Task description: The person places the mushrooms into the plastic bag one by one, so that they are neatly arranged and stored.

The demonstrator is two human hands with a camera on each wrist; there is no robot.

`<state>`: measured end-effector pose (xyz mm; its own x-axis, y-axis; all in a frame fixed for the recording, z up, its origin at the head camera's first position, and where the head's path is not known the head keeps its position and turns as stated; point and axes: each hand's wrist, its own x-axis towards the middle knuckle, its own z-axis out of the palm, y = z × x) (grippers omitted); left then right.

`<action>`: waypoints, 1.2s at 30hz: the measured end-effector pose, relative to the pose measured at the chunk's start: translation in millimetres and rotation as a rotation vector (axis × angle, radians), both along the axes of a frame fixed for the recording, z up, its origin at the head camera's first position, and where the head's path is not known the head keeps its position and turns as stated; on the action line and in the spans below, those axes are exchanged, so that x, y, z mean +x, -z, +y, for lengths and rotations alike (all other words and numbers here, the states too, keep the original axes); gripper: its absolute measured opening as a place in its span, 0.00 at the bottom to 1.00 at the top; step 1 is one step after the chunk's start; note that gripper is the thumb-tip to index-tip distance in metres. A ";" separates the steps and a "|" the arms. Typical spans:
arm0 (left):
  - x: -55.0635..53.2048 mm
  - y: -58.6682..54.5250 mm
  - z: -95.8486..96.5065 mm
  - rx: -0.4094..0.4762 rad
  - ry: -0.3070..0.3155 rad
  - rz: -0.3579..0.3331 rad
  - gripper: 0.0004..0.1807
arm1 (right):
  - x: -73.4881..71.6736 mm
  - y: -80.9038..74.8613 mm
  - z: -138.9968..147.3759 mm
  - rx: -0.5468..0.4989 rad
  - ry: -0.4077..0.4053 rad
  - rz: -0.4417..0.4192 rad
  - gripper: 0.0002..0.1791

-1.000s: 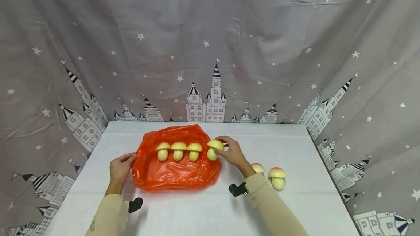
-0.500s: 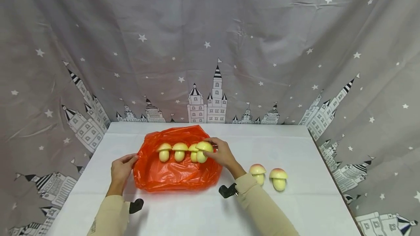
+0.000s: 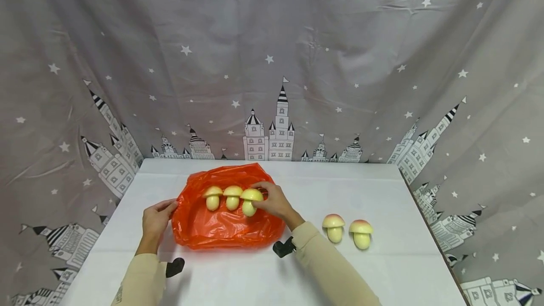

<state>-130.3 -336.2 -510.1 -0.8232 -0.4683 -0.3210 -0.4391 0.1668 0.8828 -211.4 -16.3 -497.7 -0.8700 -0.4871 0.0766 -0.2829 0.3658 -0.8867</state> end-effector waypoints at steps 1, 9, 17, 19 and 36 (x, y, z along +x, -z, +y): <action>-0.3 0.8 -0.5 0.004 -0.003 0.002 0.26 | -0.1 0.4 -2.5 0.001 -0.005 -0.002 0.24; -2.1 2.7 -4.6 0.002 -0.043 -0.001 0.25 | 3.3 1.9 -19.6 -0.008 0.003 -0.083 0.22; 1.3 -0.1 -4.1 0.037 -0.006 -0.021 0.25 | 4.2 1.3 -32.8 -0.019 -0.005 -0.130 0.22; 1.5 0.0 -4.6 0.035 -0.002 -0.018 0.26 | 3.6 1.3 -36.0 -0.013 -0.001 -0.144 0.22; -3.3 10.9 -11.0 0.020 -0.022 0.007 0.25 | -0.4 8.0 -70.8 -0.027 -0.044 -0.175 0.23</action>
